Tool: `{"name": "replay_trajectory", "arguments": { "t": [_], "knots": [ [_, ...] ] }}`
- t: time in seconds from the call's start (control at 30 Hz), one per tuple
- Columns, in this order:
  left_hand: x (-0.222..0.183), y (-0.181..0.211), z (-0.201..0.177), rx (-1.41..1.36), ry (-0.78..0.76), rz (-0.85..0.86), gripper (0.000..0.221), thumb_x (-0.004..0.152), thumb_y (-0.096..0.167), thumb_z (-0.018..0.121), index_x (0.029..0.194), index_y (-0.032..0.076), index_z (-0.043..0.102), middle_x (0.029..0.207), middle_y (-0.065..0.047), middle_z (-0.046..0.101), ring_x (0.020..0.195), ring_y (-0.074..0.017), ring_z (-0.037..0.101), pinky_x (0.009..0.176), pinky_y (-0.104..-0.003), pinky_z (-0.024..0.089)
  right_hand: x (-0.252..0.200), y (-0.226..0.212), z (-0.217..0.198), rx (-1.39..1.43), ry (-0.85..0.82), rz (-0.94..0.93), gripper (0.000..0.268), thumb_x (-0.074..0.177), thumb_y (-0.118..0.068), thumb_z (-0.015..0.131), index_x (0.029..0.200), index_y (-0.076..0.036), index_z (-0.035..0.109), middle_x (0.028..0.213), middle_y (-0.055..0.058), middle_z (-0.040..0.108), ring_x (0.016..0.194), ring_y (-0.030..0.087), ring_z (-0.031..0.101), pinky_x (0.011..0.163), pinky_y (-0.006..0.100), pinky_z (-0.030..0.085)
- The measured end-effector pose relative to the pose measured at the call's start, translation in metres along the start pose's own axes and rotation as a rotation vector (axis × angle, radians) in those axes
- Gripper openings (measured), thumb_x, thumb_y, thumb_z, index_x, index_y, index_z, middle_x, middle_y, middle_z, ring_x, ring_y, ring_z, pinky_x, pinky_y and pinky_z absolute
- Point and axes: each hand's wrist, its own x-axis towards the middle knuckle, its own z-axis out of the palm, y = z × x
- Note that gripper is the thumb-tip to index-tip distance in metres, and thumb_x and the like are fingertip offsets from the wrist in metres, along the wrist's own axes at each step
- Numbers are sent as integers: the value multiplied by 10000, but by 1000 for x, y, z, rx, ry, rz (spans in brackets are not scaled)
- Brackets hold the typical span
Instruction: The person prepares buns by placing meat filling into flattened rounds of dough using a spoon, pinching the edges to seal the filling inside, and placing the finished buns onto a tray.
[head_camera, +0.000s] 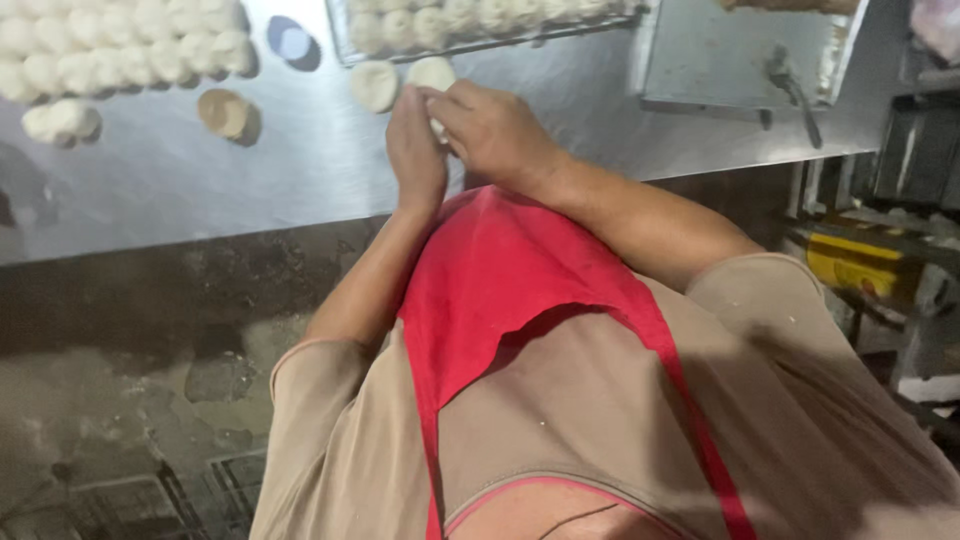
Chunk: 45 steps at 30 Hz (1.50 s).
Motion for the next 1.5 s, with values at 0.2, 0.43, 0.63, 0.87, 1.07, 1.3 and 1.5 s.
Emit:
{"name": "replay_trajectory", "arguments": {
  "t": [0.2,0.43,0.63,0.87,1.07,1.3,1.5],
  "knots": [
    [-3,9,11,-778,-247,-803,528,1034,403,319,1166,4,638,1033,-120,720,928,-251,719,791,-395,597,-22,18,-44,56,-165,-35,175,893,-121,683,1067,-99,685,1089,101,697,928,338,702,755,421,560],
    [-3,-17,28,-760,-305,-675,359,1114,337,489,1181,15,633,1042,-120,685,903,-250,678,741,-424,529,-15,21,-45,19,-295,-21,90,958,-164,624,978,-80,645,971,116,661,871,344,675,714,451,535],
    [10,-7,10,-697,-209,-905,422,1059,412,450,1114,44,650,959,-98,712,797,-216,696,659,-370,558,-3,14,-42,-61,-297,-181,55,925,-121,626,926,-68,608,927,106,629,858,337,664,674,444,533],
    [27,-29,-1,-792,-317,-818,334,1074,367,517,1053,66,661,836,-76,665,662,-189,639,495,-324,465,27,8,-31,4,-263,-180,86,982,-95,634,1055,-49,640,1007,113,646,870,328,663,688,428,536],
    [36,-35,-9,-790,-108,-717,375,1033,389,526,1030,40,664,827,-65,674,674,-183,663,509,-330,526,48,9,-17,-80,-377,-82,125,871,-130,684,943,-50,620,940,115,639,868,355,665,690,459,526],
    [59,-66,-13,-402,61,-524,409,1012,383,587,884,21,728,763,-76,684,632,-162,631,498,-317,514,67,24,23,-110,-351,-76,111,903,-86,719,990,-82,649,938,103,650,826,340,668,684,440,532],
    [74,-92,-12,-698,-15,-588,387,1012,358,611,922,-1,722,786,-99,697,658,-177,656,552,-318,527,76,22,35,-123,-336,3,143,870,-62,732,983,-90,649,927,110,641,820,345,672,691,443,533]
  ]
}}
